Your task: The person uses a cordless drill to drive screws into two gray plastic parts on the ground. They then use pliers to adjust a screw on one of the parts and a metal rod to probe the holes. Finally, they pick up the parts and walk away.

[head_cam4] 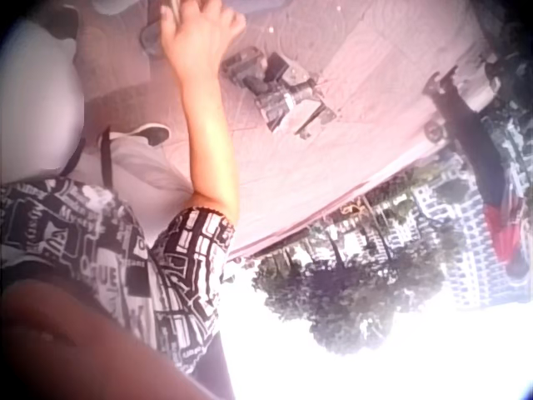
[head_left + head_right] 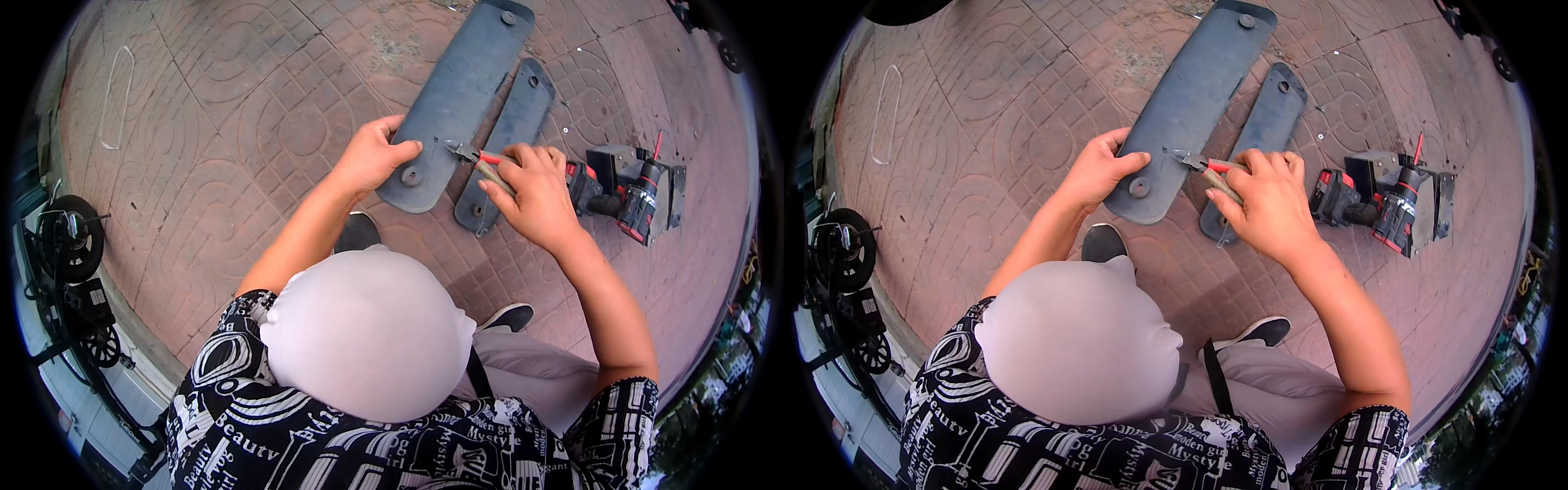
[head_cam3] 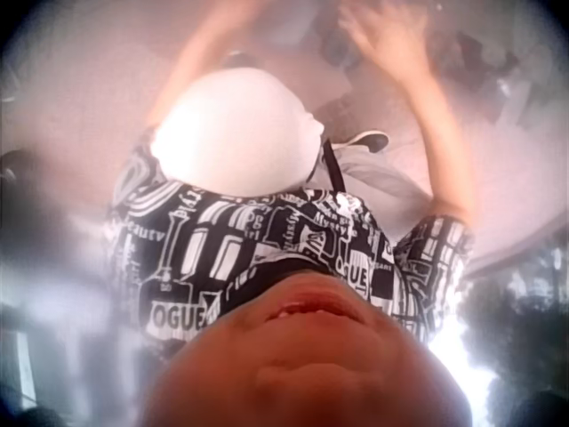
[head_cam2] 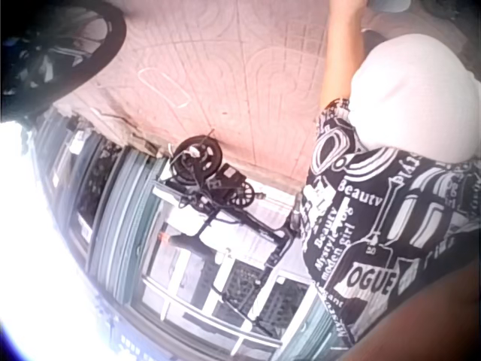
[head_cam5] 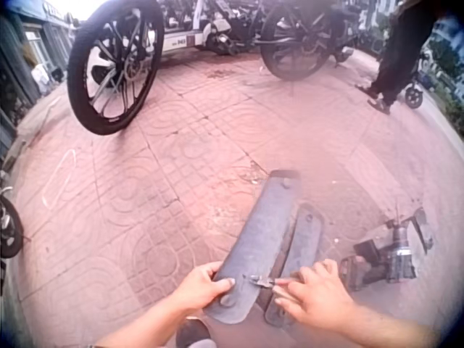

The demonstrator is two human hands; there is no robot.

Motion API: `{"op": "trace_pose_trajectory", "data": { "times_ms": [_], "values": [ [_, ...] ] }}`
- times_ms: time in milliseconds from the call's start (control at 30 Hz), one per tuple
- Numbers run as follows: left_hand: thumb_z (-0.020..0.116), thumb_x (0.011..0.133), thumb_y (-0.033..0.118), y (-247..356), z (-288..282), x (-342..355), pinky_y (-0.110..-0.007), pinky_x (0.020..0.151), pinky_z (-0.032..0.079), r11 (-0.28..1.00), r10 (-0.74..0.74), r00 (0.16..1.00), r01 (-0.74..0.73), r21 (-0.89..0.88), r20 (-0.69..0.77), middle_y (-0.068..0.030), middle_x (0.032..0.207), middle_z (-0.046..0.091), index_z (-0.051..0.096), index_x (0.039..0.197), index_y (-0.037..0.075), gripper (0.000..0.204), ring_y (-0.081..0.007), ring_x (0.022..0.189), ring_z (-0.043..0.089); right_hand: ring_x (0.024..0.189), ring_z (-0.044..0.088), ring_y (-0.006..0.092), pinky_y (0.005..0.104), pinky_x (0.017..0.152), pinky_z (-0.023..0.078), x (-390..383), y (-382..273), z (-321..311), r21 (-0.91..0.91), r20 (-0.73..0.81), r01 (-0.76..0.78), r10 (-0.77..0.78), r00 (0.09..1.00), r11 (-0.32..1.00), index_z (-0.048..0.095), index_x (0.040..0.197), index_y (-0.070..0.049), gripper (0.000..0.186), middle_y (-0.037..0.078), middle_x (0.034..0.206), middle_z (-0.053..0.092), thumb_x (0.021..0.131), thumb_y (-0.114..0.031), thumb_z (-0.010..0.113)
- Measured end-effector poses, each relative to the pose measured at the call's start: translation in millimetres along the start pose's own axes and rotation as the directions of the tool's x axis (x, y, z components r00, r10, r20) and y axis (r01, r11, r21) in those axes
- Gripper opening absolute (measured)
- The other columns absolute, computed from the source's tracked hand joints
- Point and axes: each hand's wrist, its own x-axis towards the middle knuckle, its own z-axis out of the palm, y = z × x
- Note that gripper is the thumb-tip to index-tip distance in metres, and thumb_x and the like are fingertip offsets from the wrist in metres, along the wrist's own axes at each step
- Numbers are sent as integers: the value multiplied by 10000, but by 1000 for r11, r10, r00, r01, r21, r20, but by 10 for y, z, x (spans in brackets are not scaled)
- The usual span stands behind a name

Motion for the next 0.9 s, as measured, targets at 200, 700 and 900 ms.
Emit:
{"op": "trace_pose_trajectory", "data": {
  "times_ms": [200,700,900],
  "values": [
    [674,835,102,-11,-1,-10,-258,708,524,997,-13,997,7,73,72,-64,960,678,622,1160,-43,359,-97,776,636,1112,503,270,487,1030,282,27,15,-74,-227,-18,131,-139,990,965,706,939,-113,253,59,1104,589,824,-337,696],
    [670,823,104,-19,-68,4,-252,732,522,991,-65,983,43,126,174,-52,953,683,623,1149,-47,362,-90,788,636,1196,470,228,458,1077,220,122,102,-231,-341,44,312,-316,948,887,688,861,-139,228,15,1109,571,804,-360,695],
    [668,816,97,-10,-78,11,-245,720,509,982,-87,978,52,180,187,-40,937,682,650,1095,-39,311,-84,778,624,1214,455,225,457,1096,210,141,108,-248,-364,85,345,-338,937,865,684,843,-137,219,17,1108,560,817,-355,684]
  ]
}}
